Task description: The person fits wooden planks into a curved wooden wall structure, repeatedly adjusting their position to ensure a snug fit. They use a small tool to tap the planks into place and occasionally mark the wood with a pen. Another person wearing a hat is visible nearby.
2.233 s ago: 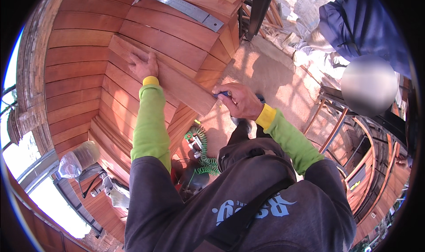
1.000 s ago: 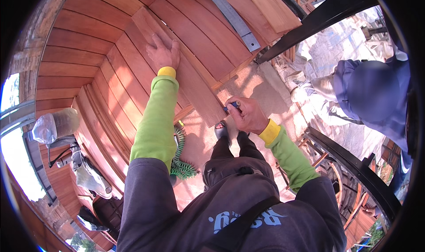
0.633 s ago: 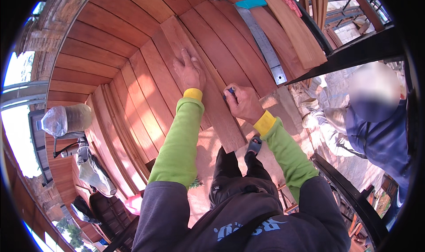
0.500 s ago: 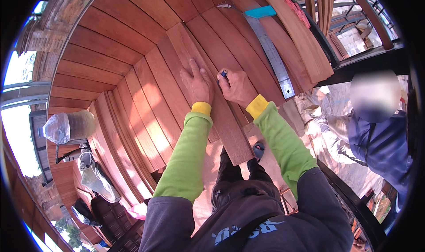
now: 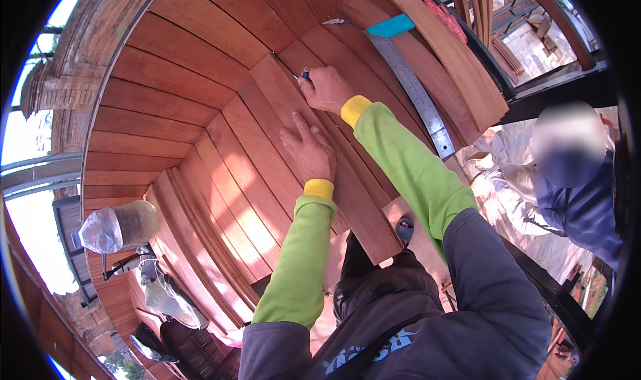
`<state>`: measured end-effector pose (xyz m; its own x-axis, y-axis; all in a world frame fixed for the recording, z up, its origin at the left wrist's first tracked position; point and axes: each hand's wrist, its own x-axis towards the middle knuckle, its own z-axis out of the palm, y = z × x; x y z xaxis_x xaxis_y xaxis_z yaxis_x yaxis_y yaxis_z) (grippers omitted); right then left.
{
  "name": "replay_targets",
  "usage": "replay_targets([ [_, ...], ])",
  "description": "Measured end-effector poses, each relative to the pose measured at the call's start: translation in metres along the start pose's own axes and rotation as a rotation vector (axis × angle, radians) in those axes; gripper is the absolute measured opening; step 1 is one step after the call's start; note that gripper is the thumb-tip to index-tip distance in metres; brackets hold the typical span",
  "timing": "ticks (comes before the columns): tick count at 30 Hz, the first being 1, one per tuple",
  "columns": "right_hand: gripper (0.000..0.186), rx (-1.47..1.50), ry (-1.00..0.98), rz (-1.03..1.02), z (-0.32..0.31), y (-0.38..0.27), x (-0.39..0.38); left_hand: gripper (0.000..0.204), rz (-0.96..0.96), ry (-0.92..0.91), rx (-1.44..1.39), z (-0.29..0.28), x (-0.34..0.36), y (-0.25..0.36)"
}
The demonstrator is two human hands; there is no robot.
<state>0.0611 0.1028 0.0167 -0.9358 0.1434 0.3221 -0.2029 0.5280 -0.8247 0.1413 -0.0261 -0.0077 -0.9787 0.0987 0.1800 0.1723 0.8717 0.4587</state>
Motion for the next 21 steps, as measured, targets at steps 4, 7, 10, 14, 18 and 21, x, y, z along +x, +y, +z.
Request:
replay_targets([
  [4, 0.019, 0.117, -0.078, 0.07, -0.035, -0.037, -0.12, 0.05, -0.031, 0.018, -0.028, -0.005, 0.001, -0.005],
  [7, 0.009, 0.103, -0.109, 0.061, -0.081, -0.07, -0.227, 0.049, -0.012, 0.054, -0.029, 0.0, 0.002, -0.005],
  [10, 0.008, 0.077, -0.074, 0.082, -0.098, -0.087, -0.273, 0.049, -0.015, 0.005, -0.038, -0.005, 0.003, -0.002],
  [14, 0.009, 0.109, -0.113, 0.071, -0.085, -0.072, -0.226, 0.049, 0.024, 0.026, -0.057, -0.007, 0.007, 0.002],
  [18, 0.016, 0.129, -0.026, 0.03, -0.036, -0.036, -0.115, 0.05, 0.023, 0.03, -0.04, -0.001, 0.003, -0.004],
  [21, 0.02, 0.094, 0.043, -0.09, -0.006, -0.009, -0.032, 0.051, 0.033, 0.026, -0.033, -0.002, 0.003, -0.001],
])
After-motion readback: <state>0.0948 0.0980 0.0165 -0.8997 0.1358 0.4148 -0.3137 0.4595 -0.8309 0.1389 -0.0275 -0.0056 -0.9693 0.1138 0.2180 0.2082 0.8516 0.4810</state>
